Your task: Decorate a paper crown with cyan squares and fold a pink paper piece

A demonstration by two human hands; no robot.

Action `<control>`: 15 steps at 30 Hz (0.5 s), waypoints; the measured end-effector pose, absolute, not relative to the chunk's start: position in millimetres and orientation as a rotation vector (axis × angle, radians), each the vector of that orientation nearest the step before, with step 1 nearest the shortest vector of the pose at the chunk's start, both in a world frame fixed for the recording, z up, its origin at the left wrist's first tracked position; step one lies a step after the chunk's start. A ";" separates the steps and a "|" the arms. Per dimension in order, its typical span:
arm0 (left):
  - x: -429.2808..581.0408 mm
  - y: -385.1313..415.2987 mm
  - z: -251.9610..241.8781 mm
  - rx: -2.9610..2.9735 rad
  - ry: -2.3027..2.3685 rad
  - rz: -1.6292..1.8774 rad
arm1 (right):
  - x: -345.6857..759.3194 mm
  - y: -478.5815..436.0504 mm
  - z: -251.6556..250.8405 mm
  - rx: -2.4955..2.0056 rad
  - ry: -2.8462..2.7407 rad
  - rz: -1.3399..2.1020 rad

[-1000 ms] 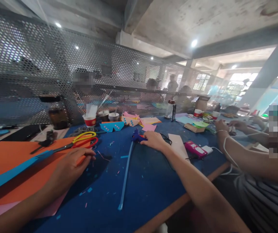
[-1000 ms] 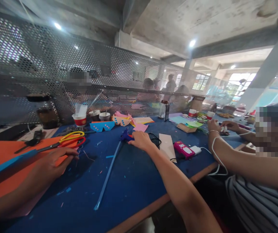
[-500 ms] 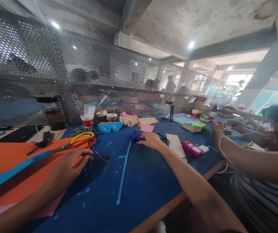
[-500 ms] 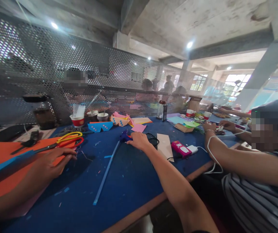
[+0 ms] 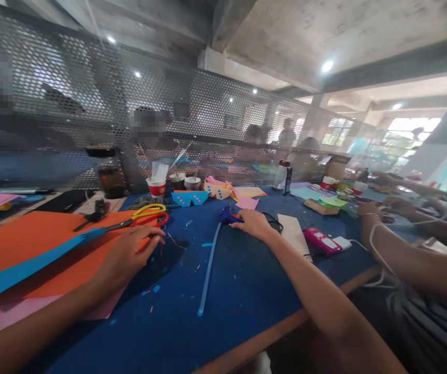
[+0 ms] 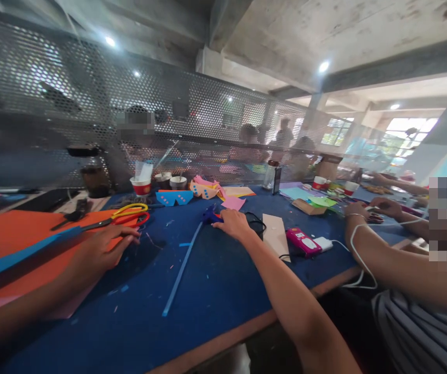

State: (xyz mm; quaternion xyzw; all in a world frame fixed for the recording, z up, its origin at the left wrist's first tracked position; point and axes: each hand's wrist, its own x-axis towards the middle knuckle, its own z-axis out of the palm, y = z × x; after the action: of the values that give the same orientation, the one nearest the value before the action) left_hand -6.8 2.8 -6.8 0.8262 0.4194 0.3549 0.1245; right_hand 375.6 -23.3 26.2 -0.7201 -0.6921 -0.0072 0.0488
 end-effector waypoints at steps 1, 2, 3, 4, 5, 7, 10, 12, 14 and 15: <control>-5.9 2.0 -5.5 2.424 1.226 1.036 | 376.1 -22.9 25.4 -2.193 -2.110 -0.019; -5.2 1.5 -4.3 2.441 1.233 1.037 | 376.7 -22.6 24.7 -2.189 -2.111 -0.014; -5.0 1.3 -3.0 2.461 1.242 1.036 | 377.2 -22.6 24.4 -2.185 -2.114 -0.006; -5.3 1.5 -1.5 2.486 1.246 1.019 | 377.7 -22.7 24.4 -2.181 -2.116 0.001; -6.2 2.2 0.2 2.513 1.255 1.002 | 378.0 -23.0 24.6 -2.179 -2.118 0.007; -10.7 5.3 4.4 2.568 1.290 0.974 | 377.9 -24.0 25.8 -2.176 -2.119 0.018; -25.1 14.1 11.5 2.621 1.404 0.939 | 375.8 -25.8 28.3 -2.179 -2.114 0.021; -40.1 21.1 14.9 2.622 1.517 0.915 | 373.7 -26.8 29.7 -2.184 -2.103 0.012; -58.2 26.3 16.2 2.597 1.643 0.880 | 372.1 -27.4 30.6 -2.188 -2.092 0.002; -67.8 27.7 15.9 2.584 1.694 0.860 | 371.7 -27.4 30.8 -2.190 -2.087 -0.003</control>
State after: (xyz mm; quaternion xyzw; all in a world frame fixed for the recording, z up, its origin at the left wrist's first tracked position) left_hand -67.8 27.7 15.9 0.8052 0.5280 0.2682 -0.0327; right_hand 371.7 -27.4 30.8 -0.7226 -0.6888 -0.0010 0.0584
